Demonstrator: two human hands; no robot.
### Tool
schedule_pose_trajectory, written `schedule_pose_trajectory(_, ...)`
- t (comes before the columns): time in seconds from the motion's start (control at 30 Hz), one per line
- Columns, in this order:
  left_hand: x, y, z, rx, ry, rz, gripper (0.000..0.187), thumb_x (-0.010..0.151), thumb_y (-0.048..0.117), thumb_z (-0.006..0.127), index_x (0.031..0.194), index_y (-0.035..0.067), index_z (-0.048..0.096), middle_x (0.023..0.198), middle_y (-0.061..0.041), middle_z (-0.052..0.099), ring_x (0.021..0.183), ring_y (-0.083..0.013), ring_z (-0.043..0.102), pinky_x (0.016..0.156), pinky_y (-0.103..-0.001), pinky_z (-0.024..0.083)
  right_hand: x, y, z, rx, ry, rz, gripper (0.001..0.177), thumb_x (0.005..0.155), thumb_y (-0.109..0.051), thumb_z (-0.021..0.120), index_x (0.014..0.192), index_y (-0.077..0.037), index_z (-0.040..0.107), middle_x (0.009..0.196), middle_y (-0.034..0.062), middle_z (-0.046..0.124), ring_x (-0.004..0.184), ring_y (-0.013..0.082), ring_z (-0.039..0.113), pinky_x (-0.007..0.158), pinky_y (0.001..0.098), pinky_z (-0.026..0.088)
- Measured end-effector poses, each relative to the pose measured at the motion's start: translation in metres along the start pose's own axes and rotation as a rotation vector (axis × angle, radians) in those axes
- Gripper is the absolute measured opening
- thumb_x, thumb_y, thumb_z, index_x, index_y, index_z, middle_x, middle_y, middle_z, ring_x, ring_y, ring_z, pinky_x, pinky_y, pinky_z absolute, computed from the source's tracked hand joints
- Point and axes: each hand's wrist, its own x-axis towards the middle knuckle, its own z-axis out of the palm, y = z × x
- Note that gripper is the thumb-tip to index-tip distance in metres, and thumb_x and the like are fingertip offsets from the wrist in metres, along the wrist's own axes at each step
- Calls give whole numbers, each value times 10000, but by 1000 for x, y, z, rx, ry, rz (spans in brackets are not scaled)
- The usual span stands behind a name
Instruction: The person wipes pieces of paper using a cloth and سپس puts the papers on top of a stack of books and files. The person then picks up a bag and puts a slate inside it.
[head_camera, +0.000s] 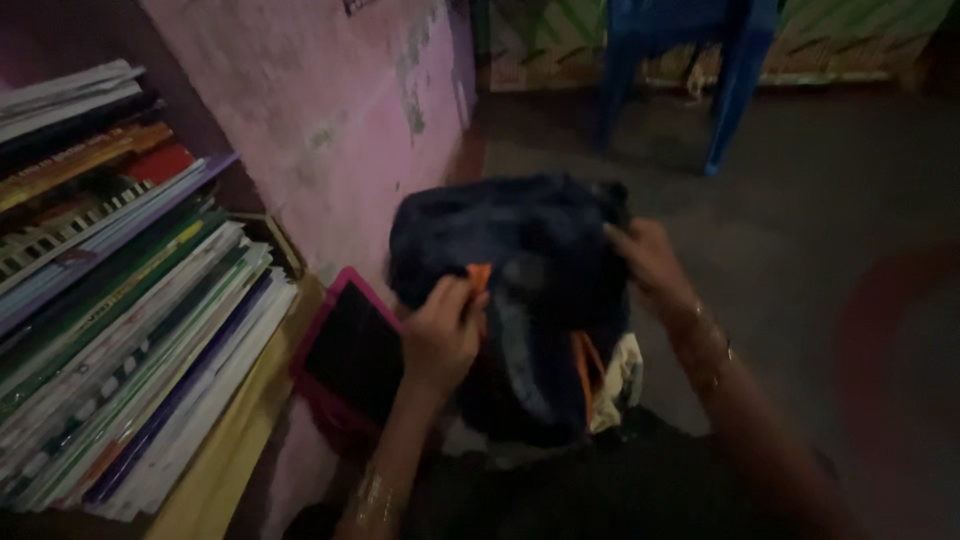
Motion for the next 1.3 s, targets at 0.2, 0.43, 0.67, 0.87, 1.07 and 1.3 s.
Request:
schedule_pose_trajectory(0.2,-7,-7,-17,46,-1,5,141,1008,134,695,963,16,631,864,-144,655,731,-317,664,634,-380,508,-12,-24,25,-176,188,287,427,1031,-352,758,883,-15,541,808,30,481,726,147,440,601,318,400)
schedule_pose_trajectory(0.43,19,0,-30,-197,347,-1,192,1141,205,606,1107,24,659,896,-56,647,788,-185,607,726,-321,479,-28,-56,9,28,-78,-377,492,952,-346,726,1225,-37,458,1127,36,567,1015,162,557,858,328,494)
schedule_pose_trajectory(0.67,81,-86,29,-895,458,-165,323,1106,319,627,978,33,703,726,54,499,602,-43,389,593,-261,338,-80,151,66,-333,-237,294,1152,646,-381,955,1529,-45,296,1427,165,476,1279,303,491,1030,485,448)
schedule_pose_trajectory(0.87,90,-120,72,-608,366,-564,320,1050,308,564,1008,30,716,670,15,599,563,-59,530,516,-264,430,-141,283,100,443,-35,670,592,1060,-414,494,1497,-15,515,1370,137,614,1171,263,622,926,367,563)
schedule_pose_trajectory(1.07,67,-203,108,-580,130,-399,571,921,314,712,1338,-6,487,1219,-140,687,1121,-252,686,930,-378,571,-133,196,74,412,-60,696,618,993,-407,532,1537,-144,401,1493,23,523,1343,220,524,1106,406,465)
schedule_pose_trajectory(1.3,-134,-163,162,-19,-1219,-543,909,764,414,837,1505,129,394,1475,-174,478,1351,-360,465,1076,-482,400,-174,220,49,98,-135,919,546,956,-254,592,1459,-51,531,1444,121,613,1264,284,610,1071,424,495)
